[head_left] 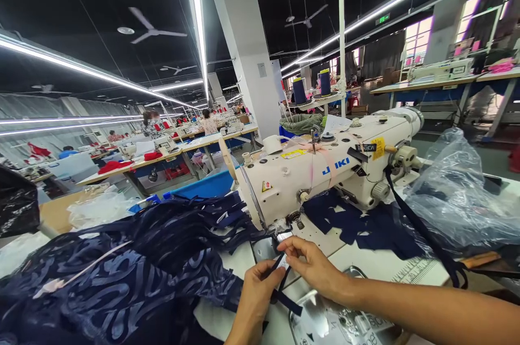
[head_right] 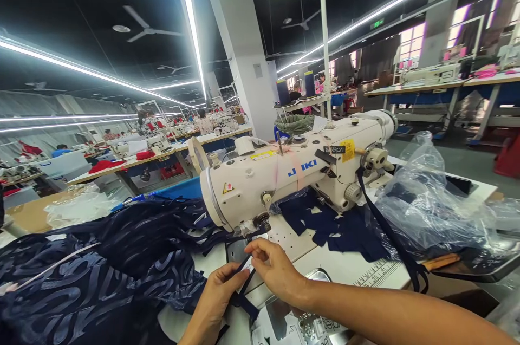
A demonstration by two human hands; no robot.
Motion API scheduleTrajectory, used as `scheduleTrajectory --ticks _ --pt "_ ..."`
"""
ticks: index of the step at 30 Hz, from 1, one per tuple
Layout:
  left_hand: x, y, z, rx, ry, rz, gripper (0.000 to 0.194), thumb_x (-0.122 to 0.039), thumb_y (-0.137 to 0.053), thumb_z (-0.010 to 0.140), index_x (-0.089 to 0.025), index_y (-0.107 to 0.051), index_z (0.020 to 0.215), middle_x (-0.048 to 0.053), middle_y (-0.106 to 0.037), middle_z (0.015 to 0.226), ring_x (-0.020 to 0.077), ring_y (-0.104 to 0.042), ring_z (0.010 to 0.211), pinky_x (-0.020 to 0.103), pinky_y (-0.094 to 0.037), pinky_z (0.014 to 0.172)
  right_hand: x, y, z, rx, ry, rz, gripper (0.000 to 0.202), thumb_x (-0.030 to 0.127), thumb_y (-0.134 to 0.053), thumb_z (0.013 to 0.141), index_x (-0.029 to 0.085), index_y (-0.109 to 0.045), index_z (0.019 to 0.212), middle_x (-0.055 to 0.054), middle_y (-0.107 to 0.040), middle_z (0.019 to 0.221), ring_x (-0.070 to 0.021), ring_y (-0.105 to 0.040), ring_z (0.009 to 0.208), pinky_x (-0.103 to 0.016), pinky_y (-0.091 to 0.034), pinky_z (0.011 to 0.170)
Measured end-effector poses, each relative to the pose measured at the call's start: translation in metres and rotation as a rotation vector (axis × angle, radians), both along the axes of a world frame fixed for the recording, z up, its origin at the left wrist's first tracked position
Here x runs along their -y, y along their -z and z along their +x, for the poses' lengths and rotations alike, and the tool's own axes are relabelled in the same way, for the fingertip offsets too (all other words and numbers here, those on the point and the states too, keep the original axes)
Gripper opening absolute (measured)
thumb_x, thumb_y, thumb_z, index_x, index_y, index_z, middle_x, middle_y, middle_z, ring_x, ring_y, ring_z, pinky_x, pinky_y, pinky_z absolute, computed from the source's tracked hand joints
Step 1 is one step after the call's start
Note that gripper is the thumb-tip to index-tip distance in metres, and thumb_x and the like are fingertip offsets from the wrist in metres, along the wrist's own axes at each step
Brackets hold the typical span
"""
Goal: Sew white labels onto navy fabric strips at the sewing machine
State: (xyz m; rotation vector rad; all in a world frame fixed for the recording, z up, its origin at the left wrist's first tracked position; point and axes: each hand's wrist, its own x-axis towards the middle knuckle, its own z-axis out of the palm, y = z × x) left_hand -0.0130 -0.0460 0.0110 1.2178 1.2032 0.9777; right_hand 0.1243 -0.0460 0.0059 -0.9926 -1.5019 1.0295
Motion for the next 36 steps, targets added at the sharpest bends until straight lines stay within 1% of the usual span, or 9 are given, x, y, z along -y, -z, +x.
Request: scheduleTrajectory --ticks 4,7,9,13,16,21,27,32,36 --pt "-0.003 0.004 -0.007 -0.021 0.041 0.006 0.033 -0.046 -0.07 0.049 -0.015 -0.062 0.058 -0.003 -0.051 0.05 0.0089 -0.04 0.047 0.021 -0.029 0.048 -0.002 -0.005 0.023 0.208 -0.071 0.124 0.019 0.019 -0.049 0.073 0.019 -0.055 0.091 0.001 -0.052 0.072 -0.015 -0.051 0.073 -0.028 -0.039 0.072" --pt "-0.008 0.002 -0.023 -0.209 0.106 0.117 0.032 -0.047 -0.065 0.058 -0.016 -0.059 0.055 -0.004 -0.048 0.045 0.0091 -0.039 0.042 0.021 -0.027 0.044 -0.014 -0.014 0.064 0.631 -0.046 0.344 0.015 0.018 -0.056 0.072 0.017 -0.057 0.087 -0.004 -0.057 0.083 -0.0183 -0.051 0.082 -0.031 -0.037 0.077" --pt "-0.014 -0.004 -0.032 -0.517 0.102 0.416 0.026 -0.038 -0.055 0.071 -0.017 -0.058 0.056 -0.003 -0.048 0.045 0.0105 -0.042 0.043 0.022 -0.027 0.044 -0.024 -0.02 0.091 0.964 0.009 0.453 0.012 0.014 -0.054 0.073 0.015 -0.058 0.085 -0.007 -0.057 0.089 -0.0209 -0.05 0.085 -0.034 -0.036 0.077" --pt "-0.029 -0.012 -0.027 -1.173 0.04 1.344 0.03 -0.007 -0.034 0.081 -0.017 -0.057 0.065 0.001 -0.057 0.061 0.0129 -0.049 0.052 0.026 -0.034 0.055 -0.04 -0.019 0.12 1.367 0.007 0.629 0.015 0.007 -0.046 0.077 0.014 -0.058 0.084 -0.008 -0.058 0.087 -0.0215 -0.047 0.088 -0.038 -0.032 0.082" --pt "-0.04 -0.004 -0.009 -1.376 0.1 1.664 0.033 0.003 -0.031 0.077 -0.016 -0.053 0.062 0.001 -0.054 0.058 0.0126 -0.046 0.048 0.027 -0.033 0.056 -0.044 -0.011 0.12 1.437 0.018 0.693 0.02 0.004 -0.04 0.081 0.015 -0.057 0.086 -0.008 -0.057 0.087 -0.0206 -0.046 0.088 -0.037 -0.031 0.083" --pt "-0.046 0.017 0.004 -1.335 0.149 1.648 0.03 0.003 -0.035 0.076 -0.016 -0.05 0.059 -0.002 -0.049 0.051 0.0123 -0.044 0.045 0.028 -0.031 0.057 -0.047 -0.006 0.123 1.424 -0.012 0.686 0.021 0.006 -0.039 0.082 0.015 -0.057 0.088 -0.009 -0.057 0.093 -0.0197 -0.046 0.088 -0.034 -0.033 0.079" --pt "-0.041 0.018 -0.004 -1.35 0.161 1.695 0.032 0.005 -0.032 0.075 -0.016 -0.051 0.06 -0.001 -0.051 0.054 0.0132 -0.043 0.047 0.029 -0.029 0.056 -0.048 -0.01 0.131 1.418 -0.07 0.722 0.022 0.008 -0.041 0.081 0.015 -0.056 0.095 -0.009 -0.056 0.097 -0.019 -0.048 0.088 -0.032 -0.033 0.078" --pt "-0.041 0.019 -0.004 -1.337 0.127 1.71 0.035 0.005 -0.029 0.077 -0.016 -0.05 0.058 -0.001 -0.049 0.052 0.0133 -0.042 0.045 0.03 -0.028 0.055 -0.052 -0.007 0.124 1.48 -0.064 0.865 0.021 0.006 -0.037 0.083 0.014 -0.056 0.08 -0.007 -0.058 0.082 -0.0176 -0.049 0.072 -0.032 -0.035 0.068" --pt "-0.042 0.02 -0.004 -1.325 0.094 1.739 0.037 0.005 -0.028 0.078 -0.016 -0.05 0.056 -0.001 -0.049 0.051 0.0134 -0.042 0.044 0.03 -0.028 0.056 -0.047 -0.013 0.122 1.351 0.05 1.066 0.028 0.005 -0.029 0.086 0.011 -0.056 0.084 -0.01 -0.057 0.079 -0.0166 -0.048 0.068 -0.03 -0.035 0.064"
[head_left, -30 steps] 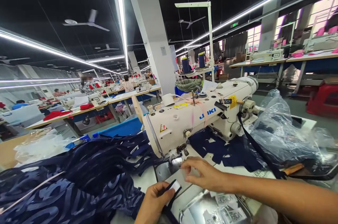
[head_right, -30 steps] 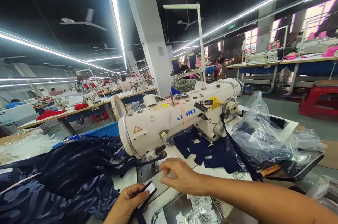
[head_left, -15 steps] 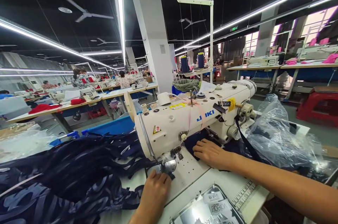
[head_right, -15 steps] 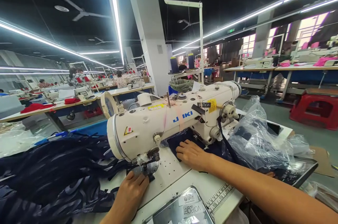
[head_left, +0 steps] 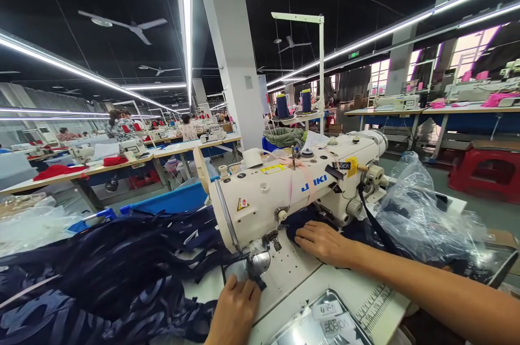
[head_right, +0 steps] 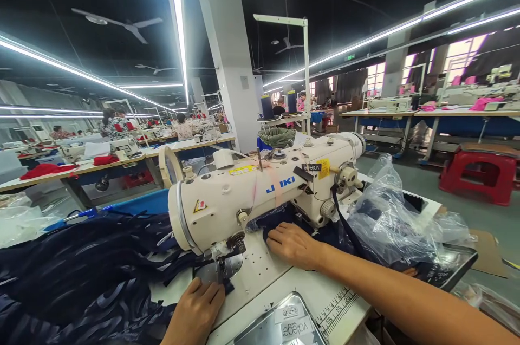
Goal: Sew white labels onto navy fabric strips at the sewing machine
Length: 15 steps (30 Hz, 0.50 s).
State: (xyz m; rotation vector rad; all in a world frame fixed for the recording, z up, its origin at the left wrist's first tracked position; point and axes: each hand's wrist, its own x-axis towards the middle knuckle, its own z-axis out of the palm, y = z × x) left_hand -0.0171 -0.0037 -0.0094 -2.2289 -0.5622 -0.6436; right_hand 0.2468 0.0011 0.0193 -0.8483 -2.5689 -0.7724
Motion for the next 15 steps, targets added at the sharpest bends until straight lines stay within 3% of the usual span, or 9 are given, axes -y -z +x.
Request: scheduleTrajectory --ticks 2,4,9,12,15 --pt "0.0 0.0 0.0 0.012 0.004 0.018 0.038 0.006 -0.028 0.077 -0.016 -0.05 0.056 -0.001 -0.048 0.051 0.0133 -0.042 0.044 0.029 -0.028 0.057 0.011 -0.006 0.006 -0.027 -0.018 0.085 0.028 0.005 -0.028 0.087 0.009 -0.056 0.088 -0.011 -0.057 0.079 -0.0173 -0.048 0.069 -0.031 -0.035 0.065" --pt "0.0 0.0 0.0 0.018 0.006 0.022 0.038 0.007 -0.028 0.075 -0.016 -0.05 0.055 -0.001 -0.048 0.05 0.0133 -0.041 0.044 0.029 -0.028 0.057 0.027 -0.01 0.017 0.008 0.061 0.116 0.026 0.005 -0.031 0.085 0.009 -0.057 0.085 -0.011 -0.056 0.076 -0.0176 -0.047 0.067 -0.033 -0.033 0.064" --pt "-0.001 0.002 -0.001 0.015 0.004 -0.008 0.035 0.007 -0.031 0.072 -0.017 -0.049 0.053 -0.001 -0.047 0.05 0.0132 -0.039 0.044 0.03 -0.027 0.057 0.061 -0.009 0.043 0.135 0.376 -0.103 0.015 0.013 -0.056 0.073 0.016 -0.053 0.059 -0.004 -0.052 0.06 -0.0173 -0.046 0.061 -0.031 -0.029 0.058" --pt "-0.002 0.005 -0.002 -0.013 -0.013 -0.033 0.031 0.005 -0.034 0.071 -0.017 -0.05 0.056 -0.001 -0.047 0.051 0.0134 -0.041 0.046 0.03 -0.027 0.058 0.058 -0.01 0.043 0.104 0.432 -0.21 0.012 0.025 -0.063 0.071 0.017 -0.056 0.064 -0.003 -0.055 0.065 -0.018 -0.049 0.067 -0.031 -0.031 0.06" --pt "-0.001 0.007 -0.004 -0.021 -0.032 -0.052 0.028 0.004 -0.037 0.071 -0.017 -0.049 0.058 -0.002 -0.048 0.053 0.0131 -0.042 0.048 0.03 -0.028 0.059 0.036 -0.014 0.029 0.084 0.409 -0.175 0.006 0.02 -0.053 0.08 0.017 -0.057 0.076 -0.004 -0.059 0.076 -0.0186 -0.05 0.072 -0.031 -0.032 0.062"
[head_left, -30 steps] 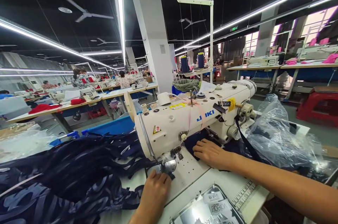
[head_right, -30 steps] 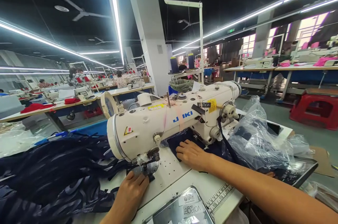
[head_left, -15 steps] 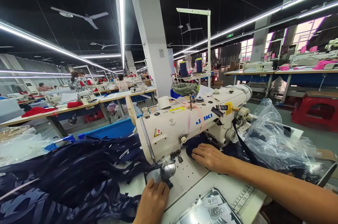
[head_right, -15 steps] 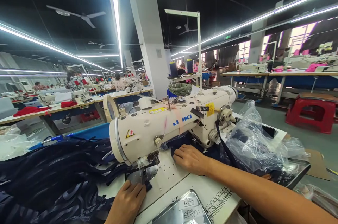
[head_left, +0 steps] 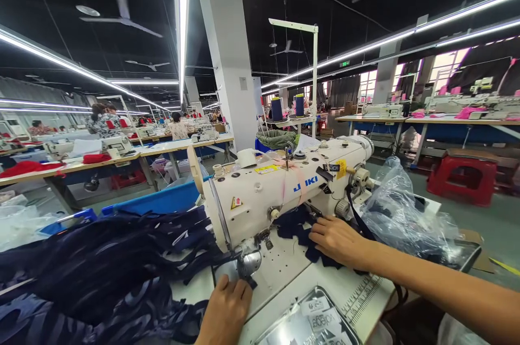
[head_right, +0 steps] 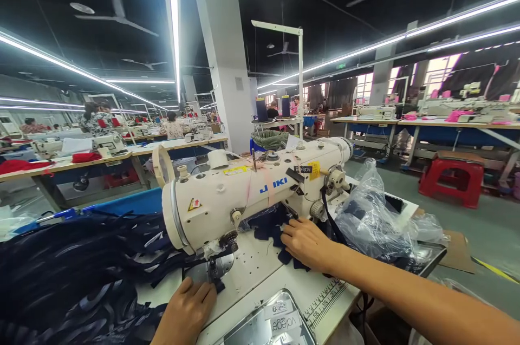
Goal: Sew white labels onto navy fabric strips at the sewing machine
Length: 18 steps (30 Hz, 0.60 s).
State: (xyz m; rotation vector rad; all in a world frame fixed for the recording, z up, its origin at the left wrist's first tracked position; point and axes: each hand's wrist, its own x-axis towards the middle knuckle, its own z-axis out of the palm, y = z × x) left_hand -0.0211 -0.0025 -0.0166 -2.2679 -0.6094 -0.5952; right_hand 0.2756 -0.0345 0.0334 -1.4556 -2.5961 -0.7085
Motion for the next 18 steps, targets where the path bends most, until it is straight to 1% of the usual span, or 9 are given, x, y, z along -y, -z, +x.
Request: scheduleTrajectory --ticks 2,5,7,9,11,13,14,16,18 --pt "0.001 0.0 0.0 -0.001 -0.007 -0.002 0.027 0.004 -0.038 0.071 -0.017 -0.047 0.057 -0.002 -0.048 0.053 0.0128 -0.043 0.048 0.029 -0.028 0.059 -0.021 -0.001 -0.013 0.007 -0.071 0.02 0.013 0.013 -0.044 0.084 0.016 -0.057 0.085 -0.006 -0.06 0.084 -0.0195 -0.05 0.078 -0.032 -0.034 0.066" --pt "0.003 -0.001 0.001 0.019 0.001 0.03 0.028 0.004 -0.038 0.072 -0.017 -0.045 0.056 -0.003 -0.047 0.052 0.0124 -0.042 0.046 0.029 -0.027 0.058 -0.05 0.002 -0.028 -0.012 -0.212 -0.006 0.021 0.007 -0.04 0.084 0.013 -0.057 0.095 -0.01 -0.059 0.098 -0.0222 -0.048 0.093 -0.036 -0.034 0.078" --pt "0.004 -0.003 0.001 0.03 0.004 0.045 0.029 0.005 -0.036 0.072 -0.017 -0.044 0.055 -0.003 -0.047 0.051 0.0125 -0.042 0.045 0.03 -0.028 0.058 -0.066 0.005 -0.032 -0.061 -0.266 -0.049 0.022 0.005 -0.042 0.082 0.013 -0.06 0.091 -0.011 -0.058 0.103 -0.0229 -0.047 0.098 -0.037 -0.033 0.082" --pt "0.005 -0.003 0.002 0.03 -0.007 0.027 0.028 0.005 -0.036 0.071 -0.017 -0.045 0.055 -0.002 -0.048 0.051 0.0129 -0.042 0.046 0.03 -0.028 0.058 -0.076 0.007 -0.031 -0.115 -0.268 -0.079 0.021 0.005 -0.043 0.081 0.014 -0.062 0.083 -0.009 -0.06 0.101 -0.0216 -0.05 0.095 -0.034 -0.036 0.079" --pt "0.005 -0.003 0.002 0.03 -0.013 0.003 0.027 0.005 -0.037 0.07 -0.017 -0.046 0.056 -0.002 -0.049 0.052 0.0132 -0.042 0.046 0.03 -0.028 0.058 -0.079 0.007 -0.029 -0.166 -0.238 -0.079 0.024 0.006 -0.04 0.082 0.014 -0.062 0.082 -0.008 -0.062 0.092 -0.0188 -0.054 0.085 -0.03 -0.038 0.072" --pt "0.004 -0.002 0.002 0.032 -0.005 0.002 0.027 0.004 -0.038 0.071 -0.017 -0.046 0.056 -0.002 -0.049 0.052 0.0132 -0.042 0.046 0.03 -0.028 0.058 -0.076 0.005 -0.032 -0.22 -0.209 -0.071 0.027 0.007 -0.036 0.084 0.014 -0.061 0.09 -0.007 -0.062 0.086 -0.017 -0.055 0.079 -0.027 -0.039 0.066" --pt "0.003 -0.002 0.002 0.031 0.002 0.008 0.026 0.003 -0.038 0.071 -0.017 -0.046 0.056 -0.002 -0.049 0.052 0.0131 -0.042 0.046 0.03 -0.028 0.057 -0.072 0.004 -0.036 -0.252 -0.219 -0.072 0.028 0.008 -0.035 0.085 0.014 -0.061 0.093 -0.007 -0.062 0.085 -0.0167 -0.055 0.079 -0.027 -0.039 0.067" --pt "0.003 -0.002 0.003 0.015 0.008 0.012 0.025 0.002 -0.04 0.072 -0.017 -0.046 0.056 -0.002 -0.05 0.052 0.0131 -0.042 0.046 0.03 -0.027 0.057 -0.061 0.004 -0.051 -0.318 -0.299 -0.105 0.026 0.007 -0.037 0.083 0.014 -0.06 0.093 -0.008 -0.061 0.085 -0.0169 -0.053 0.082 -0.028 -0.039 0.072" --pt "0.006 -0.003 0.004 -0.028 -0.006 0.005 0.023 0.0 -0.043 0.072 -0.016 -0.047 0.057 -0.001 -0.051 0.053 0.0136 -0.043 0.047 0.03 -0.027 0.057 -0.049 0.006 -0.07 -0.34 -0.409 -0.191 0.024 0.005 -0.041 0.08 0.015 -0.061 0.089 -0.006 -0.061 0.082 -0.0163 -0.052 0.083 -0.03 -0.036 0.08"
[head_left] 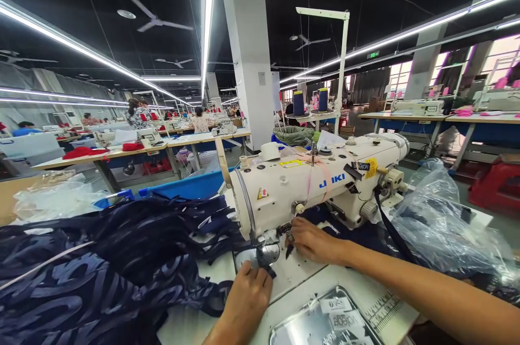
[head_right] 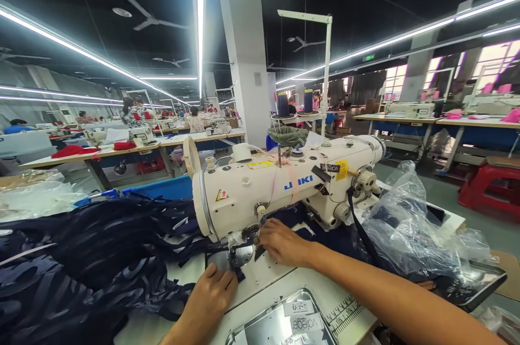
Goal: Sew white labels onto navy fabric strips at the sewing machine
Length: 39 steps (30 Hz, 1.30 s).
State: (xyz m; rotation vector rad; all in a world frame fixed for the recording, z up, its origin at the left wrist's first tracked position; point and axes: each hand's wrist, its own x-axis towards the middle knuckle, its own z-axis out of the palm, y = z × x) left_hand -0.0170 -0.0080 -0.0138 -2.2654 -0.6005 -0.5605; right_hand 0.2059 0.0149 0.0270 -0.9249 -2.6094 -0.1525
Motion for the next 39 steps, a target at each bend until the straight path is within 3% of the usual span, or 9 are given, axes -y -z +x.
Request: scheduleTrajectory --ticks 3,7,11,15,20,26,39 --pt "0.007 -0.003 0.0 -0.096 -0.039 -0.014 0.019 -0.003 -0.048 0.072 -0.015 -0.048 0.058 0.0 -0.053 0.055 0.0146 -0.045 0.049 0.03 -0.027 0.058 0.009 0.009 -0.027 0.092 -0.032 -0.048 0.028 0.004 -0.042 0.078 0.019 -0.061 0.092 -0.005 -0.061 0.083 -0.0167 -0.052 0.081 -0.034 -0.033 0.086" --pt "0.015 -0.006 -0.001 -0.152 -0.068 -0.027 0.016 -0.006 -0.051 0.073 -0.014 -0.051 0.06 0.001 -0.055 0.056 0.0151 -0.047 0.051 0.03 -0.028 0.058 0.011 0.022 -0.049 0.063 0.173 0.031 0.028 0.009 -0.04 0.081 0.018 -0.058 0.1 -0.009 -0.06 0.094 -0.021 -0.051 0.09 -0.038 -0.033 0.086" --pt "0.017 -0.005 -0.003 -0.159 -0.09 -0.038 0.015 -0.008 -0.054 0.073 -0.014 -0.051 0.06 0.001 -0.055 0.055 0.0153 -0.048 0.05 0.031 -0.029 0.059 0.017 0.031 -0.059 0.006 0.346 -0.053 0.023 0.022 -0.046 0.081 0.013 -0.055 0.1 -0.012 -0.059 0.095 -0.0231 -0.053 0.088 -0.037 -0.038 0.081" --pt "0.016 -0.004 -0.004 -0.14 -0.09 -0.043 0.017 -0.007 -0.051 0.076 -0.014 -0.05 0.06 0.0 -0.055 0.054 0.0149 -0.048 0.05 0.031 -0.03 0.06 0.021 0.033 -0.058 0.023 0.323 -0.054 0.019 0.022 -0.046 0.081 0.013 -0.056 0.095 -0.013 -0.057 0.102 -0.0238 -0.051 0.094 -0.036 -0.038 0.081" --pt "0.014 -0.003 -0.006 -0.08 -0.075 -0.021 0.024 -0.002 -0.039 0.079 -0.014 -0.05 0.061 0.001 -0.053 0.053 0.0143 -0.046 0.047 0.03 -0.031 0.059 0.016 0.031 -0.053 0.007 0.266 -0.101 0.014 0.014 -0.043 0.081 0.014 -0.057 0.084 -0.01 -0.059 0.093 -0.0201 -0.053 0.084 -0.033 -0.037 0.078" --pt "0.014 -0.005 -0.006 0.0 -0.056 0.067 0.032 0.002 -0.026 0.082 -0.008 -0.057 0.077 0.001 -0.052 0.053 0.0133 -0.047 0.047 0.03 -0.035 0.06 0.015 0.025 -0.061 -0.047 0.256 -0.258 0.014 0.012 -0.042 0.081 0.015 -0.054 0.077 -0.006 -0.061 0.082 -0.0189 -0.053 0.079 -0.028 -0.035 0.066" --pt "0.014 -0.003 -0.007 -0.114 -0.073 -0.003 0.025 0.001 -0.034 0.079 -0.007 -0.058 0.083 0.001 -0.052 0.054 0.0146 -0.048 0.048 0.031 -0.037 0.059 0.015 0.026 -0.064 -0.126 0.265 -0.278 0.015 0.012 -0.042 0.081 0.016 -0.054 0.074 -0.003 -0.06 0.077 -0.0174 -0.054 0.076 -0.026 -0.033 0.062"
